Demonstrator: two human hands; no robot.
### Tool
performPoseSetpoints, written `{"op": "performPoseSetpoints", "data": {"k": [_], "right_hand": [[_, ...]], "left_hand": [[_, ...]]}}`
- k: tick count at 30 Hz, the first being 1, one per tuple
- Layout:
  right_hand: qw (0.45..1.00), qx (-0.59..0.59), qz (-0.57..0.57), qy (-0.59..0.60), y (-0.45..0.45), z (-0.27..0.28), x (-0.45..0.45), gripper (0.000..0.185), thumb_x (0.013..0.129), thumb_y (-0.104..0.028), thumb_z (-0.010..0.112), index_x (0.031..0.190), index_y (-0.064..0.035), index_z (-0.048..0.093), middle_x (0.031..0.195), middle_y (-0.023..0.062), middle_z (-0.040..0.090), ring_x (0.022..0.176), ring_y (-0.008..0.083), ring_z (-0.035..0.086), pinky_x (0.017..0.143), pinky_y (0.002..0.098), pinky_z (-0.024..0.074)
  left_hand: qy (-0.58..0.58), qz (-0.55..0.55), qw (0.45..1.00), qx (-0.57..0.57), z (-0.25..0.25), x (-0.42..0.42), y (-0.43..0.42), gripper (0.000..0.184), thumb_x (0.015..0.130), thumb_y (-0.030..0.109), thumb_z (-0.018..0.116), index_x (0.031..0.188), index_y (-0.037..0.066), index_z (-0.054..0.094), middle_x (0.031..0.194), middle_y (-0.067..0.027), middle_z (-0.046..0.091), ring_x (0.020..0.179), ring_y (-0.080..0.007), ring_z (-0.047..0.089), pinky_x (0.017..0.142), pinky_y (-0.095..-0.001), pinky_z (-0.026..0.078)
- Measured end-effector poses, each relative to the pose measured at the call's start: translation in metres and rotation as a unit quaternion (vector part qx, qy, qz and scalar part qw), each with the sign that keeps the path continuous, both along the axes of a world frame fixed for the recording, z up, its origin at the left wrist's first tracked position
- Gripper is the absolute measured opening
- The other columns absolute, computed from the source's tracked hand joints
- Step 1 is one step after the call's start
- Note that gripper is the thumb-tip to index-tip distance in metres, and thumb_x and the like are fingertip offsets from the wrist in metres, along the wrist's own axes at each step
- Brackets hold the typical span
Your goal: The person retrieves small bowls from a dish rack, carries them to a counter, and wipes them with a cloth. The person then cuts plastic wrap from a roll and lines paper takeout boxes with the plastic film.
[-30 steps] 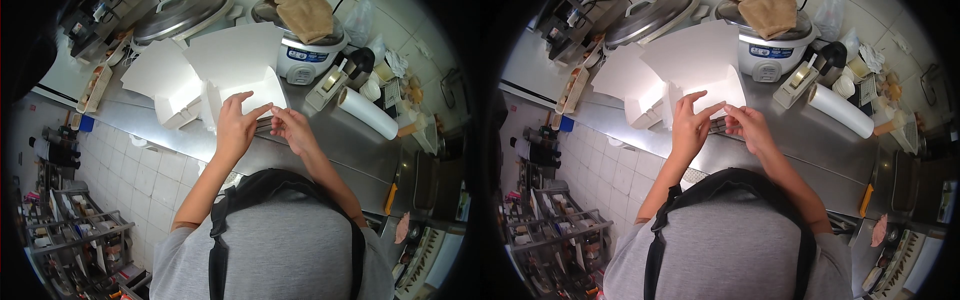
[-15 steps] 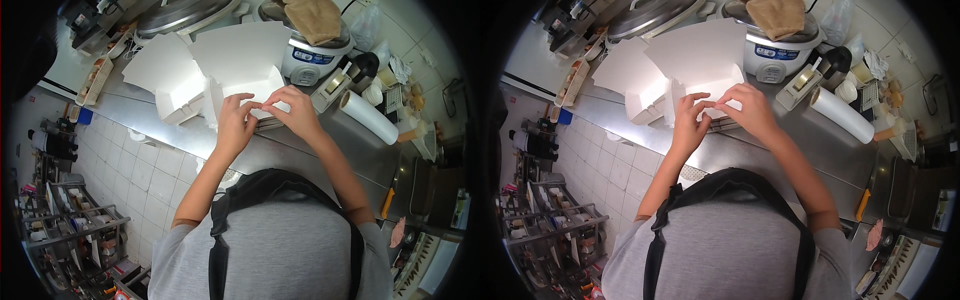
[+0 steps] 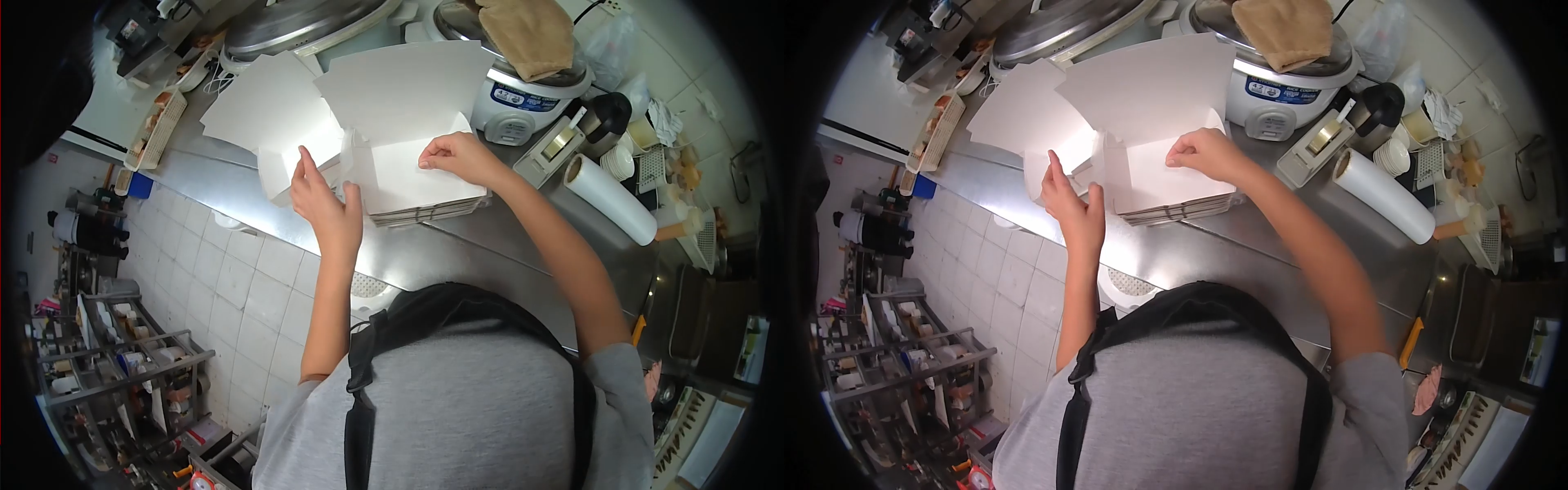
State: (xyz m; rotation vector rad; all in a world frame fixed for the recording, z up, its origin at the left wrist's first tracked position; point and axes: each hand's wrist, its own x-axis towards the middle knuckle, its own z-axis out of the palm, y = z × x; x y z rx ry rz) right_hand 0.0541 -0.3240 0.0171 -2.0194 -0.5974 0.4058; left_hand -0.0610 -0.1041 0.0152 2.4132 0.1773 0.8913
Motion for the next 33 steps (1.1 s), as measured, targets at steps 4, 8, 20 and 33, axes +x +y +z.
{"op": "performPoseSetpoints", "data": {"k": [4, 8, 20, 33], "right_hand": [[0.986, -0.146, 0.077, -0.031, 0.015, -0.027, 0.022, 0.031, 0.076, -0.023, 0.076, 0.1, -0.0054, 0.07, 0.09, 0.0104, 0.071, 0.083, 0.0204, 0.067, 0.075, 0.0325, 0.0512], [0.981, -0.114, 0.005, -0.155, 0.016, -0.031, 0.015, 0.046, 0.078, -0.021, 0.075, 0.119, -0.007, 0.061, 0.103, 0.0109, 0.066, 0.084, 0.0161, 0.062, 0.076, 0.0284, 0.0493], [0.954, 0.219, -0.202, -0.031, -0.179, -0.006, -0.079, 0.026, 0.094, -0.017, 0.06, 0.117, -0.0058, 0.063, 0.111, 0.0054, 0.066, 0.103, 0.0119, 0.061, 0.088, 0.0273, 0.0486], [0.757, 0.011, -0.646, -0.098, -0.498, -0.135, -0.153, 0.05, 0.092, -0.036, 0.062, 0.127, -0.0015, 0.054, 0.103, 0.0095, 0.063, 0.096, 0.0206, 0.058, 0.089, 0.0314, 0.0439]], "left_hand": [[0.029, -0.024, 0.999, -0.024, 0.0, -0.017, -0.001, 0.077, 0.078, 0.009, 0.06, 0.147, 0.002, 0.027, 0.136, -0.0247, 0.037, 0.126, -0.0383, 0.032, 0.107, -0.0505, 0.02], [0.034, -0.026, 0.997, -0.065, -0.001, -0.041, -0.026, 0.067, 0.079, 0.007, 0.059, 0.142, 0.007, 0.037, 0.137, -0.023, 0.038, 0.127, -0.0371, 0.032, 0.107, -0.0493, 0.02], [-0.071, -0.116, 0.989, -0.053, 0.014, -0.054, -0.147, 0.044, 0.079, -0.003, 0.055, 0.122, 0.008, 0.059, 0.123, -0.0159, 0.052, 0.116, -0.0307, 0.046, 0.101, -0.0423, 0.032], [0.441, -0.338, 0.746, -0.367, -0.147, 0.085, -0.381, 0.058, 0.089, 0.024, 0.063, 0.135, -0.003, 0.039, 0.086, -0.0112, 0.066, 0.057, -0.0169, 0.064, 0.049, -0.0304, 0.056]]}}
